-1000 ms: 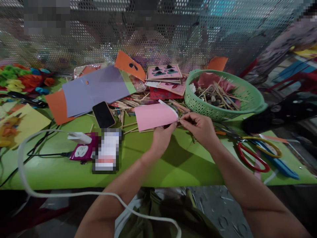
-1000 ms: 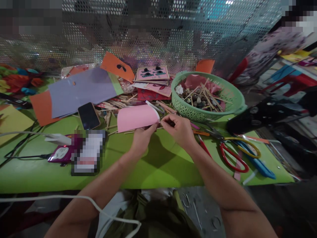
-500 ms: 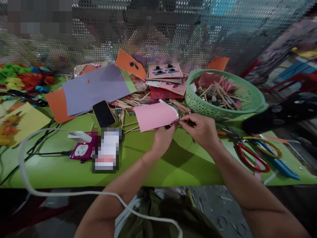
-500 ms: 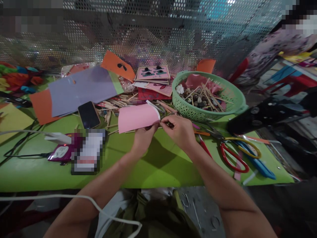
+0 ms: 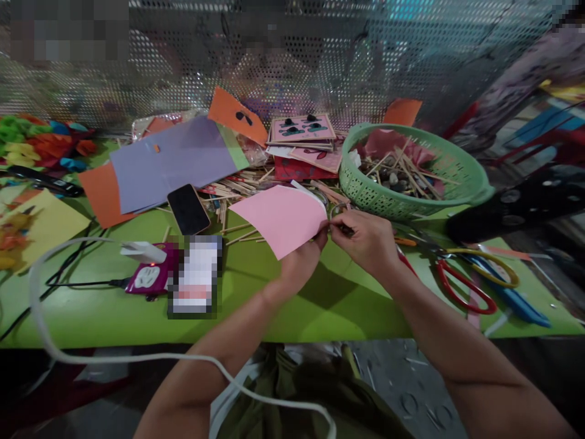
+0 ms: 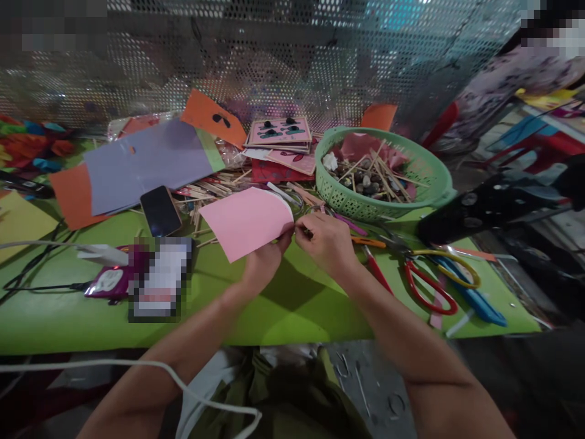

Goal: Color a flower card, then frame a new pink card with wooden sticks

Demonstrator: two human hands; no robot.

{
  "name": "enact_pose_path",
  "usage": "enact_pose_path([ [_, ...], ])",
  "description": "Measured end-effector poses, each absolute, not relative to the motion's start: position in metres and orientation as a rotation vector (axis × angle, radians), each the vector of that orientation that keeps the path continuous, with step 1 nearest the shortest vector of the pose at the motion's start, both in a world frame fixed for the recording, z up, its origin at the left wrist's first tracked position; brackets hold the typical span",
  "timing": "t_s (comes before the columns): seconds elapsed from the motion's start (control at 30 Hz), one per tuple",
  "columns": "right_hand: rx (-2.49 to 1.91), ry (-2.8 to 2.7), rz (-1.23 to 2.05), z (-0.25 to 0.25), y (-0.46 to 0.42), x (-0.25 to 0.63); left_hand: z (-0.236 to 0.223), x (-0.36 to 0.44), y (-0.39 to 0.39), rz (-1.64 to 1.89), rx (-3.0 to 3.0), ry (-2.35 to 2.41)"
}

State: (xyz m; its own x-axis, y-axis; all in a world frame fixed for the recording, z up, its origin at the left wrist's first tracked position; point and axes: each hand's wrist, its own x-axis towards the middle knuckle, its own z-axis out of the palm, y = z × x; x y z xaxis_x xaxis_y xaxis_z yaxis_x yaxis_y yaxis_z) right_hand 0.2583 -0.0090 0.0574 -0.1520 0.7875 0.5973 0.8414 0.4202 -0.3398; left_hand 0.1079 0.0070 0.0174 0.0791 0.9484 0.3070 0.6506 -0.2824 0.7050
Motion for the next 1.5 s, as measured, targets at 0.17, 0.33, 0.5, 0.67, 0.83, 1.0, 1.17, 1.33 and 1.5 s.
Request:
enact_pose_path([
  [0.17,-1.384,-1.867,0.049,0.058,-0.008,0.258,0.026,0.109,0.01,1.198,1.63,1.327],
  [0.33,-1.405,-1.788,0.22,0.062,-0.007,0.259,0.024,0.115,0.014,1.256,1.495,1.272],
  [0.5,-1.402,-1.711,0.33,0.063,-0.006,0.26,0.033,0.109,0.01,1.193,1.282,1.194],
  [0.67,-1.387,-1.685,0.402,0.063,-0.006,0.26,0.042,0.106,0.007,1.182,1.048,1.071],
  [0.83,-1.362,-1.749,0.321,0.064,-0.006,0.26,0.045,0.108,0.008,1.182,0.958,1.014],
  [1.0,-1.331,-1.87,0.096,0.064,-0.008,0.257,0.044,0.109,0.01,1.18,0.934,1.035],
  [1.17,-1.299,-1.918,0.027,0.062,-0.009,0.256,0.038,0.106,0.012,1.168,1.038,1.077],
  [1.33,-1.317,-1.857,0.138,0.062,-0.007,0.257,0.039,0.105,0.011,1.166,1.029,1.059],
  [1.5,-1.365,-1.8,0.174,0.064,-0.006,0.258,0.044,0.105,0.009,1.174,1.001,1.045],
])
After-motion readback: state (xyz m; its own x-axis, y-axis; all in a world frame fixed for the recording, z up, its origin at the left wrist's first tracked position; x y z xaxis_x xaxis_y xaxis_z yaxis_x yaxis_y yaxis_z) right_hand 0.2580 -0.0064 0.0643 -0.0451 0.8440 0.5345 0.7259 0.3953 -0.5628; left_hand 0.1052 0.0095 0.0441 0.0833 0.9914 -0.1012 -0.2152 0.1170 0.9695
